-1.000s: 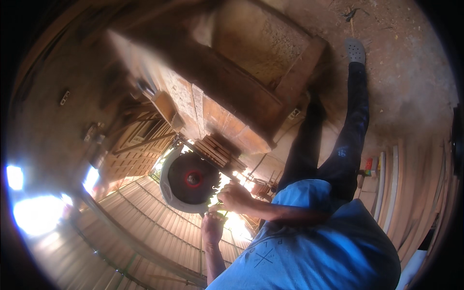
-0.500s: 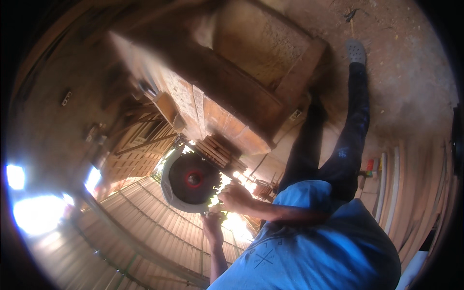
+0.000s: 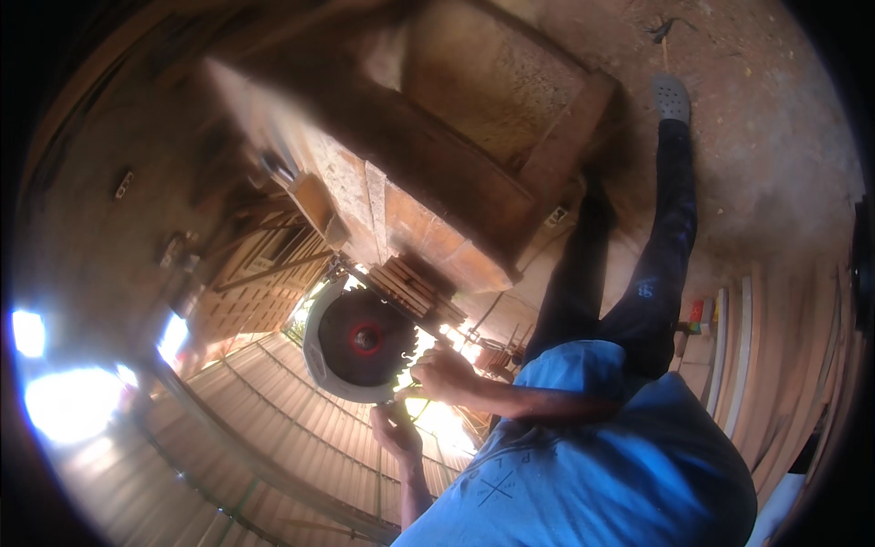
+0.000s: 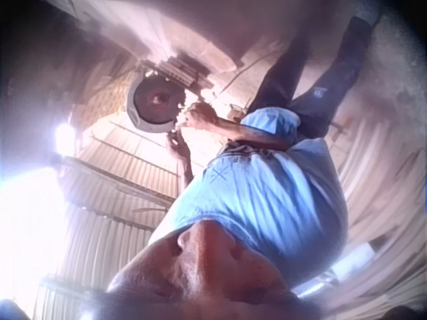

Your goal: The person uses a circular saw to cut a wooden plank on a workbench in a cluttered workshop. They handle the wood and saw, then move around the workshop to retrieve and inspect other tools.

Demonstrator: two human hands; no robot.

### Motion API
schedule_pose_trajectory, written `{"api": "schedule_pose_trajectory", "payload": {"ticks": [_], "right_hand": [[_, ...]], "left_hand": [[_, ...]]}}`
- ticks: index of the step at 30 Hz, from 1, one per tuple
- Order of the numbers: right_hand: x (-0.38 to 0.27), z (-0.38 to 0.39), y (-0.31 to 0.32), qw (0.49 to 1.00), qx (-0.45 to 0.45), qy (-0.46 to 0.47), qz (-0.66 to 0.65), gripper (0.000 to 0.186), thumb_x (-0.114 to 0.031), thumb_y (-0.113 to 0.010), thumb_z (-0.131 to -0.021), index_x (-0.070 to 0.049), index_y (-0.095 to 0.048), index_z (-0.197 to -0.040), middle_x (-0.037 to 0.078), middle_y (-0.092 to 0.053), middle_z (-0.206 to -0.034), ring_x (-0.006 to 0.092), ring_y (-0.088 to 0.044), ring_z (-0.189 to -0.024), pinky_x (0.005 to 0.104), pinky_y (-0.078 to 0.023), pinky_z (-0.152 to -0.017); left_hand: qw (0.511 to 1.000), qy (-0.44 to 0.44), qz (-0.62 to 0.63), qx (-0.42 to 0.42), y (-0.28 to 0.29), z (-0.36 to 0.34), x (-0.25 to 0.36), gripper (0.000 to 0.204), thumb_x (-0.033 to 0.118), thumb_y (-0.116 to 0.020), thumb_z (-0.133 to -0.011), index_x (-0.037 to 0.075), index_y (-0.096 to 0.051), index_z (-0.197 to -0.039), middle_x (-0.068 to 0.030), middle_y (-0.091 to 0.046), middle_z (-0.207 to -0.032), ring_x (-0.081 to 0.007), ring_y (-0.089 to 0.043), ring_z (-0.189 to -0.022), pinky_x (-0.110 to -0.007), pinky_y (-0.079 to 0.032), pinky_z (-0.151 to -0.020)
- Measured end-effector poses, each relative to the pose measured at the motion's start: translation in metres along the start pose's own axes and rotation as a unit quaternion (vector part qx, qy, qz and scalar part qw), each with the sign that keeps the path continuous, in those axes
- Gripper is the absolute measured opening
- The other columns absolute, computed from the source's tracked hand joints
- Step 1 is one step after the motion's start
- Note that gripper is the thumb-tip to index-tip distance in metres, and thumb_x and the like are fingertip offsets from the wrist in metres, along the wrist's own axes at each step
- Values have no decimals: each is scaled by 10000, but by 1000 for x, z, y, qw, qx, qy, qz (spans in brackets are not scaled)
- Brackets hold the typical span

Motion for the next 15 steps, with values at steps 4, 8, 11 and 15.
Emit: {"api": "schedule_pose_trajectory", "payload": {"ticks": [4,8,11,15], "right_hand": [[0,0,1,1000,26,14,4,692,-721,-575,-887,-60,-717,-742,111,-695,-713,292,-693,-773,418,-478,-871],[0,2,1,1000,19,6,-23,678,-707,-575,-899,-64,-712,-735,114,-702,-743,296,-694,-805,420,-477,-879],[0,2,3,1000,8,4,-27,670,-700,-571,-906,-67,-710,-736,113,-703,-757,297,-694,-828,419,-474,-882],[-1,1,5,999,25,12,-22,678,-705,-565,-905,-65,-708,-734,109,-705,-760,296,-694,-828,417,-472,-883]], "left_hand": [[995,29,97,-13,-3,-2,1,164,114,-585,-998,27,-672,-890,-55,-615,-816,-175,-574,-777,-346,-455,-690],[852,246,444,-129,-11,2,-11,268,267,-524,-1051,42,-657,-993,-18,-596,-879,-173,-571,-853,-336,-482,-775],[618,365,670,-188,-15,9,-16,351,433,-492,-1084,109,-626,-1097,-1,-570,-899,-152,-535,-872,-363,-492,-828],[563,350,727,-181,-17,9,-19,357,437,-481,-1090,111,-625,-1061,4,-562,-868,-150,-511,-806,-369,-477,-776]]}}
Point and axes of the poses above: each hand's wrist, its own z-axis away from the middle knuckle, its own y-axis out of the back of the hand, x = y × z, the point moved 2 cm from there along -z, towards the middle knuckle
